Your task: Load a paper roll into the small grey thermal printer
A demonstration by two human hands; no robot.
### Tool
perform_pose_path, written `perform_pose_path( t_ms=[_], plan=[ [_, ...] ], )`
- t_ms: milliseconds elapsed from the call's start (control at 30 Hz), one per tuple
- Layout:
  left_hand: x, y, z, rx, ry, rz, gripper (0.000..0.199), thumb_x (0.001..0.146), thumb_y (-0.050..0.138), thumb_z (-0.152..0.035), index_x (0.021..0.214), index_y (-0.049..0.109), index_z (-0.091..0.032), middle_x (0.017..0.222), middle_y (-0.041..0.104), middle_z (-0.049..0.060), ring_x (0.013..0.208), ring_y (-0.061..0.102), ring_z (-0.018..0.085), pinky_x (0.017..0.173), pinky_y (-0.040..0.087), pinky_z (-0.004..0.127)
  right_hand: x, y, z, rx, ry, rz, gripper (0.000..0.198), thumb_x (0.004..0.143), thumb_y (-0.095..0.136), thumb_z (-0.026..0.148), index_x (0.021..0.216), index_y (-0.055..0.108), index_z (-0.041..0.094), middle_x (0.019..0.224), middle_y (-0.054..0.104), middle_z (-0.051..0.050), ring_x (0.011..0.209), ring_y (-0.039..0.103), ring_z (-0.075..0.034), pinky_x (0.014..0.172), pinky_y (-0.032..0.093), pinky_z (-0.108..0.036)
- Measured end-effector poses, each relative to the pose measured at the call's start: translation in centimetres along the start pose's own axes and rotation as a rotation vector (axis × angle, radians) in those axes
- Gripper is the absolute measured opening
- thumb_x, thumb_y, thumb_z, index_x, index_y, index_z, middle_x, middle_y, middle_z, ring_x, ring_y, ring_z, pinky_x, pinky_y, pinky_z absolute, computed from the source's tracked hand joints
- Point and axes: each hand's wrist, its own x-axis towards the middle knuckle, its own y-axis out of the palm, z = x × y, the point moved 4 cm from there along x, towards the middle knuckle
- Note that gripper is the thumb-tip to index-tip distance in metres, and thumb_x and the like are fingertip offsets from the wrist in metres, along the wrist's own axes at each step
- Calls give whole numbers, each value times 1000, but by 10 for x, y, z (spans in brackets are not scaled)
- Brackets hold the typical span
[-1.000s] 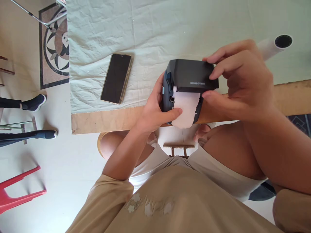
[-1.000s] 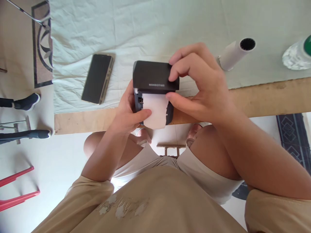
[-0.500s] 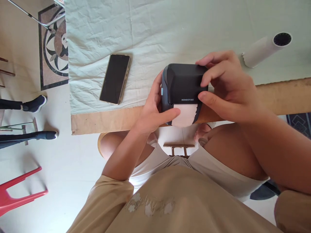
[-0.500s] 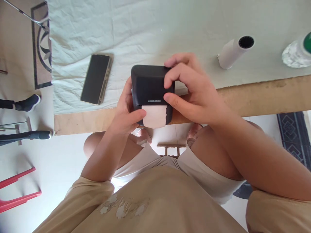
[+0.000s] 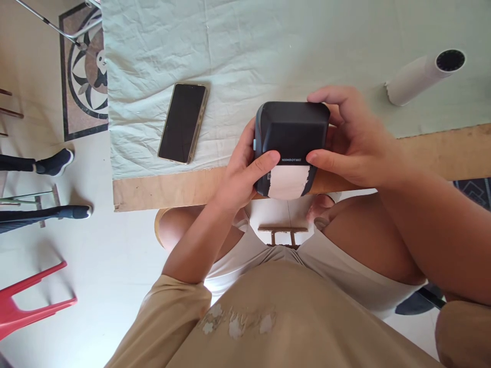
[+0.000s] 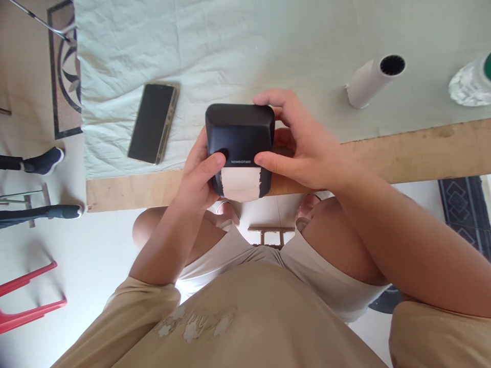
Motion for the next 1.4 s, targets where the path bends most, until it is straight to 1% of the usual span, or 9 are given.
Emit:
perform_pose_path(
  t_ms=[133,333,533,700,800,900,1033,1233,1400],
  plan=[
    [2,0,-1,-34,60,47,56,102,79,-64,149,66,-36,145,82,3,142,81,39,95,76,46,-1,-2,-5,-127,-78,-34,70,105,80,55,165,46,43,148,70,-5,106,76,-14,85,73,-29],
    [8,-2,1,-92,63,-32,60,105,58,-87,130,78,-36,154,82,1,173,54,40,131,64,55,-5,-8,8,-331,-193,-147,58,107,71,52,163,56,45,161,66,-9,144,72,-28,119,69,-51],
    [4,-9,7,-47,139,-147,56,107,58,-85,122,81,-36,113,85,5,154,70,38,118,68,55,-6,-5,23,-419,-276,-66,76,101,82,49,170,50,47,164,62,-9,157,63,-30,117,71,-50],
    [4,-6,1,-39,53,-217,53,112,55,-78,113,77,-29,117,85,6,150,74,36,121,67,50,-7,-11,32,-597,-374,-155,84,93,93,54,169,57,44,152,66,-12,141,70,-30,98,75,-47],
    [9,1,-2,-88,-8,-156,65,106,53,-89,120,75,-30,143,85,7,164,64,39,129,64,51,-7,-14,39,-655,-407,-266,61,96,90,58,150,71,38,115,71,-7,98,73,-22,76,68,-43],
    [11,4,-3,-69,0,-66,65,92,77,-88,127,76,-33,154,82,5,173,56,42,129,64,53,-6,-14,47,-477,-353,-436,29,107,80,49,129,74,31,105,72,1,62,61,-5,52,49,-27],
    [11,2,-5,-17,20,-50,61,90,86,-77,133,78,-34,150,84,5,173,56,43,127,66,53,-4,-13,58,-312,-319,-657,20,110,78,40,103,69,23,109,72,-2,94,86,-17,52,52,-23],
    [9,7,-11,-23,18,3,71,87,93,-76,142,77,-33,156,81,5,164,66,44,126,67,51,3,-5,50,-862,-205,-301,16,102,79,37,115,78,28,92,78,3,71,71,-15,63,54,-31],
    [5,6,-7,13,27,17,73,91,88,-77,147,75,-32,152,81,8,165,64,44,122,70,52,6,-6,43,-831,-88,-127,41,91,88,45,129,79,35,88,78,3,61,58,-14,60,52,-31]
  ],
)
